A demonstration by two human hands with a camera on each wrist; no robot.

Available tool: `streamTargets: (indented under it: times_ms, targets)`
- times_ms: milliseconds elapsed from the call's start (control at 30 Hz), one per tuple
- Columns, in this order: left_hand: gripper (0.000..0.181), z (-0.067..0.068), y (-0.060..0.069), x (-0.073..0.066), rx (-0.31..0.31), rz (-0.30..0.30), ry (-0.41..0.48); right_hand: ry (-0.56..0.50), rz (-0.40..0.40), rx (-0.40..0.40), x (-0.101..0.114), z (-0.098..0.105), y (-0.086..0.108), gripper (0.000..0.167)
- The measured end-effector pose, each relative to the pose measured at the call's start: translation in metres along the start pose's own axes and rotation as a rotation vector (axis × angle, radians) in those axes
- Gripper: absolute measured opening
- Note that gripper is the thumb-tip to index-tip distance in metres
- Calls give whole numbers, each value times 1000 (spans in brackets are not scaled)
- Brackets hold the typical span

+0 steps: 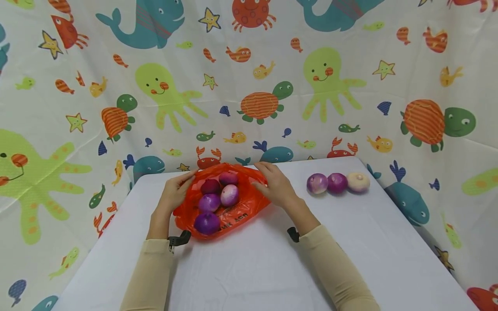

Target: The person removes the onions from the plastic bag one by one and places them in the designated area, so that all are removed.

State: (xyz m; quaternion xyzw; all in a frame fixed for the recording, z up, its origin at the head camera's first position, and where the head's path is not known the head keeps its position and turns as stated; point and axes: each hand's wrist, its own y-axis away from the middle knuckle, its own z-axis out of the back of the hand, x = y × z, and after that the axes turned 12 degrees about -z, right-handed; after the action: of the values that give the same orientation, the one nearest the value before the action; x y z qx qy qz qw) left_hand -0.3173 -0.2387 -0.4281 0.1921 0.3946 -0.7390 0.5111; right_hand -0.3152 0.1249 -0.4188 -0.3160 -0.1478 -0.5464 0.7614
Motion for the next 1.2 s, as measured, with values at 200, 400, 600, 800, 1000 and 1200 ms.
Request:
streamTargets:
  times_ms: [200, 400, 600, 800, 1000, 1200]
  targets:
    - [41, 1, 1, 0, 5, 2, 7, -3, 29, 27, 10, -5, 0, 67]
    - [41, 0, 1, 0, 10, 15, 20, -19, 58, 53, 18, -12, -1, 64]
    - [41, 0, 1, 0, 8, 18, 23, -5, 67, 64, 23, -18, -2, 66]
    - [41, 0, 1, -3, 8, 16, 24, 3, 57, 70, 26, -26, -2, 69]
    - [41, 1, 1, -6, 16, 37, 34, -19, 71, 92, 29, -32, -1, 66]
    - [41, 1, 1, -5, 22, 41, 31, 5, 77, 99, 29, -38, -1, 65]
